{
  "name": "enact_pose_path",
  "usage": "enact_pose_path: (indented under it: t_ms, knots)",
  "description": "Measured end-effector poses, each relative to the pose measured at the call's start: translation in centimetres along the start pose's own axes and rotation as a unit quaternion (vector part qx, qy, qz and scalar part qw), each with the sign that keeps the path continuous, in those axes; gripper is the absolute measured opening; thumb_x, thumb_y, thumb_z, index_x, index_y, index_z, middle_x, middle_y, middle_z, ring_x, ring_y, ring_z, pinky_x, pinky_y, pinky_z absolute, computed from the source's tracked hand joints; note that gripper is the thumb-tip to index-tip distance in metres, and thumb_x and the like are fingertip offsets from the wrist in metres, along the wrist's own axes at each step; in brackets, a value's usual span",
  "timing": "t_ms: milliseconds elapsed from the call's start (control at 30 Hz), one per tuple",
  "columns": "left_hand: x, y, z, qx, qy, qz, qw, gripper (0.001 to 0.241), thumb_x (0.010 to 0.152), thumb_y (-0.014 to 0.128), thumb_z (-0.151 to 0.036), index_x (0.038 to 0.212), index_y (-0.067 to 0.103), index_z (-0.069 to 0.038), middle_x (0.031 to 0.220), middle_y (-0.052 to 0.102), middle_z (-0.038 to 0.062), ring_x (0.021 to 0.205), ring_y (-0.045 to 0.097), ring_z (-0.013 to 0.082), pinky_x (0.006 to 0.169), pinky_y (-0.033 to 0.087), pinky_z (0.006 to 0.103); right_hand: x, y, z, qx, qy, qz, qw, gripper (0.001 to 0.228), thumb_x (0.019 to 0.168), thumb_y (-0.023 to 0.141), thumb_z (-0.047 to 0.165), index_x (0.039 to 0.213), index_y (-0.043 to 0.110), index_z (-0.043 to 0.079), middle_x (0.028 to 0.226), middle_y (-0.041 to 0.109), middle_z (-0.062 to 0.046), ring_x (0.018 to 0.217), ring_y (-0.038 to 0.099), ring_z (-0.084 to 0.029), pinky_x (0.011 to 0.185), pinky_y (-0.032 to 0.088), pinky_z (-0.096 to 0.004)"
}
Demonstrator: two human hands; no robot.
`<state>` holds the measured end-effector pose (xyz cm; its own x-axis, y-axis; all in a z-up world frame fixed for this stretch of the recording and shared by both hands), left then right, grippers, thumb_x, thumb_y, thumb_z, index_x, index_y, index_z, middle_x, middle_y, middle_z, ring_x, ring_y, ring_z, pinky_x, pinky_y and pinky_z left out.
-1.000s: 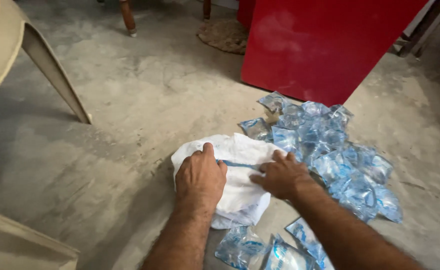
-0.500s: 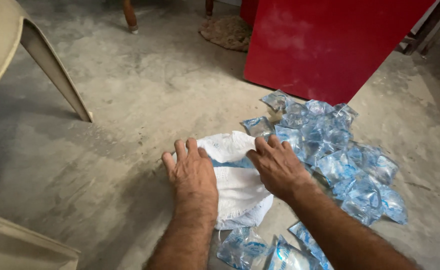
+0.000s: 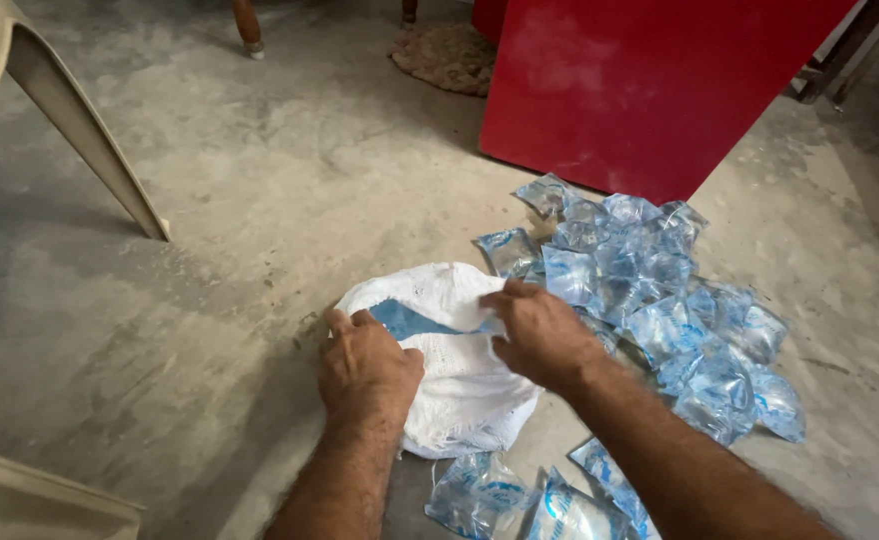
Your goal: Organizing water sachets into a bag and selling snack packets to a customer in a small shop.
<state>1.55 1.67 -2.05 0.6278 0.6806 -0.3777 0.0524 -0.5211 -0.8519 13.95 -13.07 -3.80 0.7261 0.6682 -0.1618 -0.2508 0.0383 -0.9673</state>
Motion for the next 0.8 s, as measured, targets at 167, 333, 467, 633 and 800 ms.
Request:
enact_pose_path:
  t_ms: [167, 333, 467, 633, 800]
  knots:
    - [0.4, 0.5, 0.0, -0.017, 0.021, -0.050, 0.998, 0.056, 0.098, 0.066, -0.039, 0.128, 0.056, 0.007, 0.147, 0.037, 0.021, 0.133, 0.048, 0.0351, 0.096, 0.058, 0.0445, -0.3, 0.2, 0.7, -0.017, -0.068, 0.081, 0.994, 0.047, 0.088, 0.069, 0.026, 0.134, 0.063, 0.015, 0.117, 0.076, -0.014, 0.106, 0.073, -0.026, 0.105, 0.055, -0.040]
    - [0.6, 0.8, 0.6, -0.076, 0.037, -0.044, 0.995, 0.041, 0.099, 0.065, -0.029, 0.119, 0.066, 0.006, 0.146, 0.045, 0.027, 0.128, 0.059, 0.0370, 0.101, 0.059, 0.0425, -0.1, -0.3, -0.5, 0.009, 0.069, 0.103, 0.992, 0.052, 0.107, 0.039, 0.054, 0.139, 0.059, 0.019, 0.119, 0.073, -0.013, 0.116, 0.068, -0.027, 0.109, 0.048, -0.050]
    - [2.3, 2.0, 0.8, -0.066, 0.009, -0.019, 0.998, 0.024, 0.102, 0.056, -0.008, 0.119, 0.066, 0.006, 0.141, 0.053, 0.024, 0.126, 0.063, 0.0372, 0.098, 0.063, 0.0408, -0.3, -1.3, 0.3, -0.004, 0.107, 0.132, 0.985, 0.055, 0.107, 0.036, 0.056, 0.142, 0.059, 0.021, 0.121, 0.076, -0.011, 0.115, 0.072, -0.025, 0.109, 0.051, -0.046]
    - [2.7, 2.6, 0.8, -0.168, 0.061, -0.033, 0.983, 0.026, 0.093, 0.062, -0.006, 0.118, 0.071, -0.009, 0.141, 0.048, 0.022, 0.125, 0.060, 0.0355, 0.104, 0.055, 0.0410, 1.0, 1.2, -1.2, -0.113, 0.003, 0.149, 0.982, 0.083, 0.080, 0.080, 0.039, 0.151, 0.045, 0.012, 0.137, 0.063, -0.018, 0.127, 0.062, -0.030, 0.115, 0.047, -0.041]
    - [6.0, 6.0, 0.3, -0.231, 0.008, -0.034, 0.972, 0.030, 0.091, 0.061, -0.008, 0.116, 0.076, -0.016, 0.144, 0.048, 0.019, 0.124, 0.060, 0.0344, 0.109, 0.050, 0.0403, -0.7, -1.5, -0.6, -0.080, 0.065, 0.219, 0.970, 0.099, 0.076, 0.086, 0.034, 0.156, 0.033, 0.010, 0.131, 0.068, -0.019, 0.106, 0.073, -0.028, 0.095, 0.060, -0.039]
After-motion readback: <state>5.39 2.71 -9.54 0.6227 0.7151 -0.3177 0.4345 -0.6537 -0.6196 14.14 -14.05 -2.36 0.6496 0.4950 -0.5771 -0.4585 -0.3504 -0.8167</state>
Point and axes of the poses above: each hand's wrist, its own x-axis towards the middle knuckle, its own y-axis out of the palm, z = x × y, the point moved 2 cm from there along x, towards the middle knuckle
